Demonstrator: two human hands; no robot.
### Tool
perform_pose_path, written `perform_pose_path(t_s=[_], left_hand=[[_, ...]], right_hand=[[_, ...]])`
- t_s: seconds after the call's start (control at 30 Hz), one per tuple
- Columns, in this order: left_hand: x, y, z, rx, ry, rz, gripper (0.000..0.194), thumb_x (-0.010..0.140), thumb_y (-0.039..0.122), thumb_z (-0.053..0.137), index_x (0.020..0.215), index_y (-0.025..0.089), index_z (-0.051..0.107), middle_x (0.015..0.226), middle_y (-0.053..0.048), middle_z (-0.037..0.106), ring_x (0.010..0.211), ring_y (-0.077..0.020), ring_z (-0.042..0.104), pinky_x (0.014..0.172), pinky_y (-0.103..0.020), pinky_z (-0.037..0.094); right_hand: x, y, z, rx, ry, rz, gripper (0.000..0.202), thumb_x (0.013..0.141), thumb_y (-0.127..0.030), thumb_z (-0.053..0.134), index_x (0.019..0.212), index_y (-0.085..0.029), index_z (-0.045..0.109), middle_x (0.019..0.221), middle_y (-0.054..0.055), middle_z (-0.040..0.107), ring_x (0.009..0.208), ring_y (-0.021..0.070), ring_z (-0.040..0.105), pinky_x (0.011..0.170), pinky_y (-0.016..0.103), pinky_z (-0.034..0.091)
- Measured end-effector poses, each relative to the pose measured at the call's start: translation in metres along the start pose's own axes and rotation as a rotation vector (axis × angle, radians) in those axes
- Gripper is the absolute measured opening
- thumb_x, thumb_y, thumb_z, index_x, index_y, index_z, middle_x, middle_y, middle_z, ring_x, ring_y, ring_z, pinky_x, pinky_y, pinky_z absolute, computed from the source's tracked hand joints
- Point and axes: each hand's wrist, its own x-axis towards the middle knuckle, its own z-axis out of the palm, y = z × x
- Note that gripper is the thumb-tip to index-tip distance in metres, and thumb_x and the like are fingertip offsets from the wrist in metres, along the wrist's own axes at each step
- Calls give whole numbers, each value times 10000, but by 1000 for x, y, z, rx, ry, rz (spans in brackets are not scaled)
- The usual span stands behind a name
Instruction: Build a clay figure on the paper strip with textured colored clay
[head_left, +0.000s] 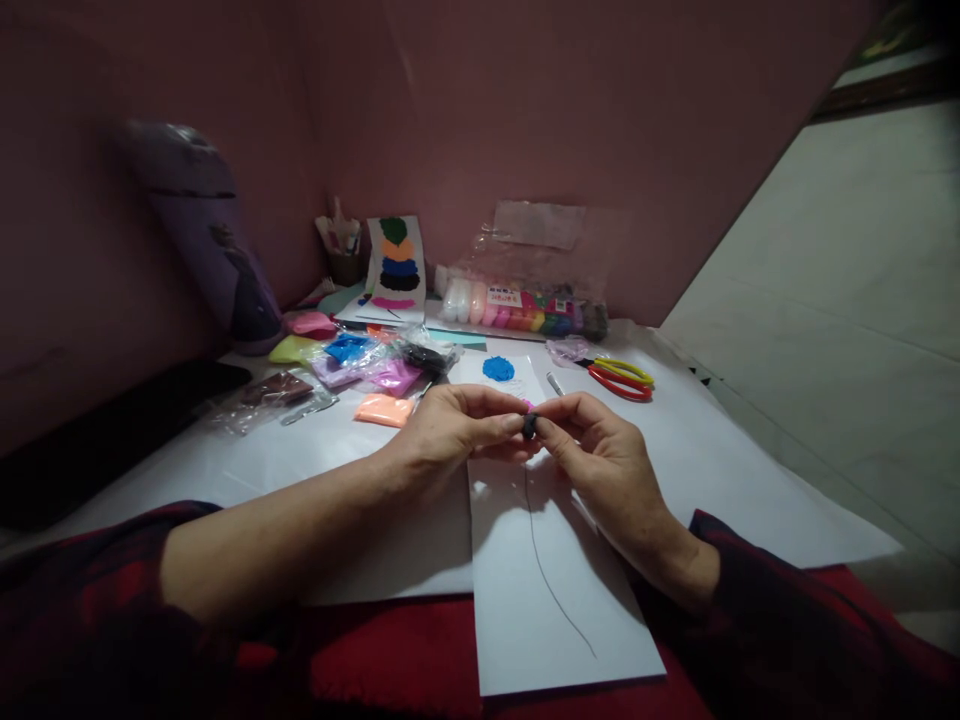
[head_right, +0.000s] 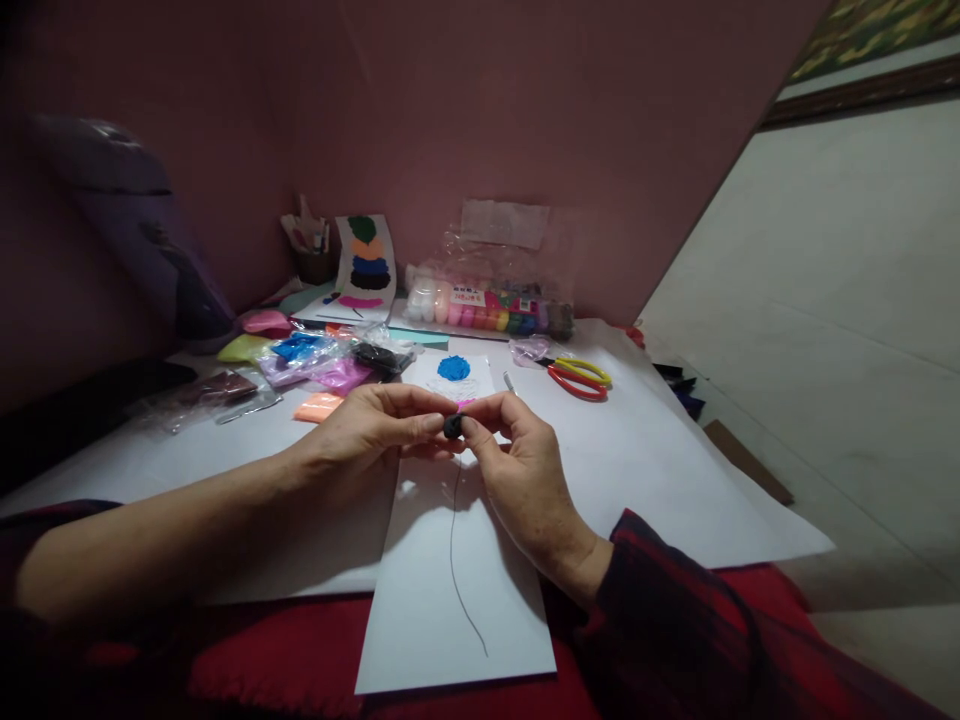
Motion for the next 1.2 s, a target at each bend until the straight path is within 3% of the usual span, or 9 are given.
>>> perform_pose_path(t_s=[0.2, 0.53, 0.77, 1.0, 1.2], left_hand=[[-1, 2, 0, 44, -25, 2, 261, 644, 161, 794, 864, 82, 678, 762, -60, 713, 688, -146, 692, 744, -275, 541], [0, 3, 3, 158, -59, 57, 373, 593, 159, 816, 902, 79, 624, 738, -61, 699, 619, -137, 664, 615, -254, 524], [1, 8, 3, 322, 23, 67, 205, 733, 187, 707, 898, 82, 642, 653, -37, 665, 516, -103, 611, 529, -225, 493], [-1, 11, 5, 309, 66, 84, 77, 757, 64, 601, 820, 69, 646, 612, -17, 630, 434, -80, 541, 451, -216, 468], [1, 7, 3, 238, 40, 76, 94, 789, 127, 603, 853, 75, 647, 681, -31, 648, 500, -94, 593, 517, -237, 505]], right_hand=[[-2, 0, -1, -26, -13, -9, 112, 827, -289, 636, 788, -187, 614, 725, 11, 630, 645, 146, 585, 549, 265, 449], [-2, 1, 1, -10, -41, -17, 86, 829, -260, 625, 783, -189, 610, 745, 13, 619, 664, 161, 606, 566, 291, 469], [-5, 0, 1, 5, -91, -113, 99, 873, -209, 566, 839, -192, 658, 938, 38, 604, 758, 140, 585, 536, 242, 453], [-5, 1, 1, 43, -52, -36, 88, 861, -249, 601, 908, -187, 642, 775, 10, 609, 667, 122, 564, 471, 216, 423], [-5, 2, 1, 52, -59, 34, 123, 857, -292, 604, 912, -186, 635, 804, 21, 613, 665, 121, 570, 463, 211, 426]])
